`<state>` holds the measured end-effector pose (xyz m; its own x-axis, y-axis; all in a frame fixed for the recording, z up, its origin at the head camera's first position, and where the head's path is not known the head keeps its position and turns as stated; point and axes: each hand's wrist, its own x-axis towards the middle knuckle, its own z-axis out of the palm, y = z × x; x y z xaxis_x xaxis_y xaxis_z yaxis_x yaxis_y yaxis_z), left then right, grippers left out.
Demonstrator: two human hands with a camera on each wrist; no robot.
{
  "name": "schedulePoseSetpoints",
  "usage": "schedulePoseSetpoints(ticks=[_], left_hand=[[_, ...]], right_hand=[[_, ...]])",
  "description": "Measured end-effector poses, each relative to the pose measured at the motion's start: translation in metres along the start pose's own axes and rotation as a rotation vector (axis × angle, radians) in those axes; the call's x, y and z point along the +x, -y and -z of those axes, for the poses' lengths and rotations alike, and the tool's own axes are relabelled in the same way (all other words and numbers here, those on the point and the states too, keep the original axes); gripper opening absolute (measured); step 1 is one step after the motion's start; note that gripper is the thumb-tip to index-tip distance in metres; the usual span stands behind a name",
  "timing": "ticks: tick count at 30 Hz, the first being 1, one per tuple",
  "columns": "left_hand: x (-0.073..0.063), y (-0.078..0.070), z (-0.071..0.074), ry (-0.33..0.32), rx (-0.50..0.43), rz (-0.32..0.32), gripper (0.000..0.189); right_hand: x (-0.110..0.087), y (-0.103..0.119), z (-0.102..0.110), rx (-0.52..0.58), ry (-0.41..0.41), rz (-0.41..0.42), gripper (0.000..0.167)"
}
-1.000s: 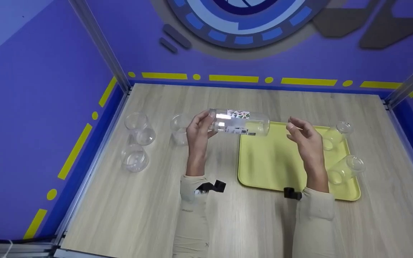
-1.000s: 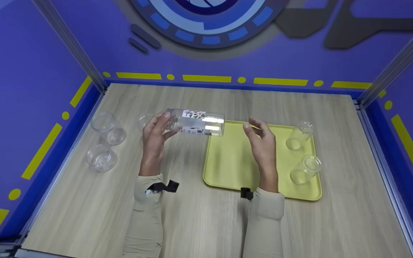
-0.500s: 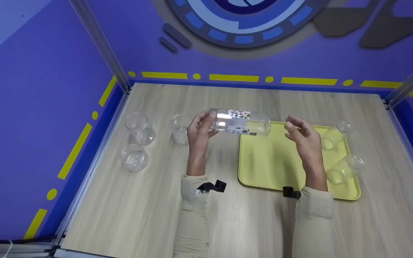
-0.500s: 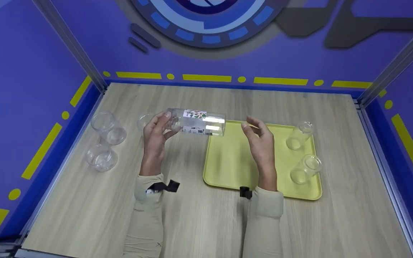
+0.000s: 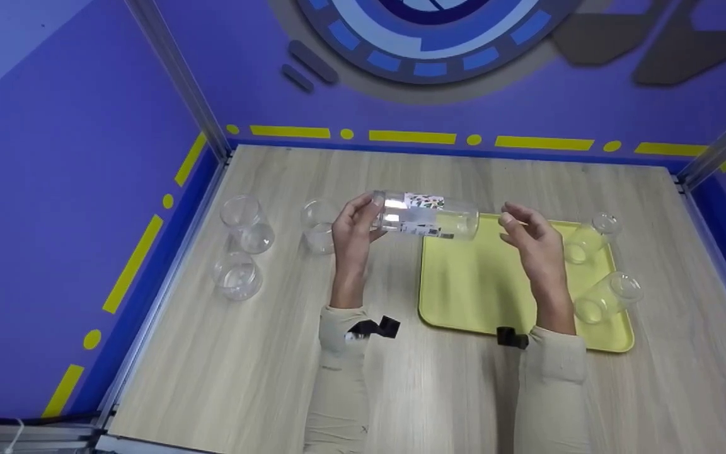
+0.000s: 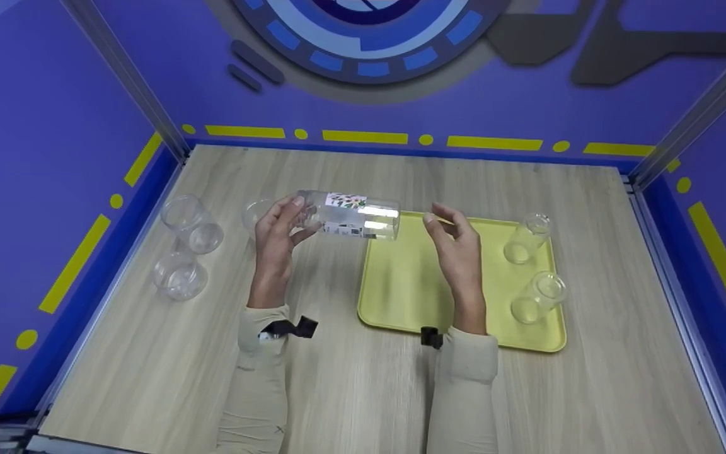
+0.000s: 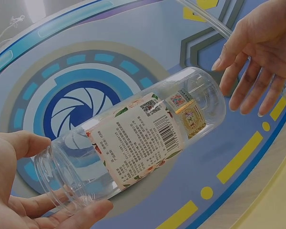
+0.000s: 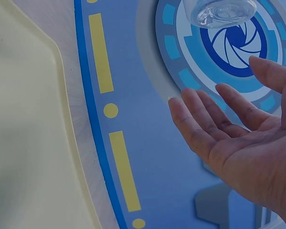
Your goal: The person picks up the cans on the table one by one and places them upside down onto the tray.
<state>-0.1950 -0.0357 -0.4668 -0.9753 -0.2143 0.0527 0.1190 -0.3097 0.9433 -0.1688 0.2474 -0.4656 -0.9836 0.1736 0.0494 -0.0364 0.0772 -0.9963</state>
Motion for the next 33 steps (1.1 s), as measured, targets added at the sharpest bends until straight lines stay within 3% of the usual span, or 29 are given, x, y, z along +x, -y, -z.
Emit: schedulePoseSetpoints(ticks=[33], left_hand=[[-0.006, 0.015, -0.013, 0.022, -0.006, 0.032, 0.042]], right_hand=[[-0.002, 0.000, -0.006, 0.064, 0.050, 0.031, 0.054]])
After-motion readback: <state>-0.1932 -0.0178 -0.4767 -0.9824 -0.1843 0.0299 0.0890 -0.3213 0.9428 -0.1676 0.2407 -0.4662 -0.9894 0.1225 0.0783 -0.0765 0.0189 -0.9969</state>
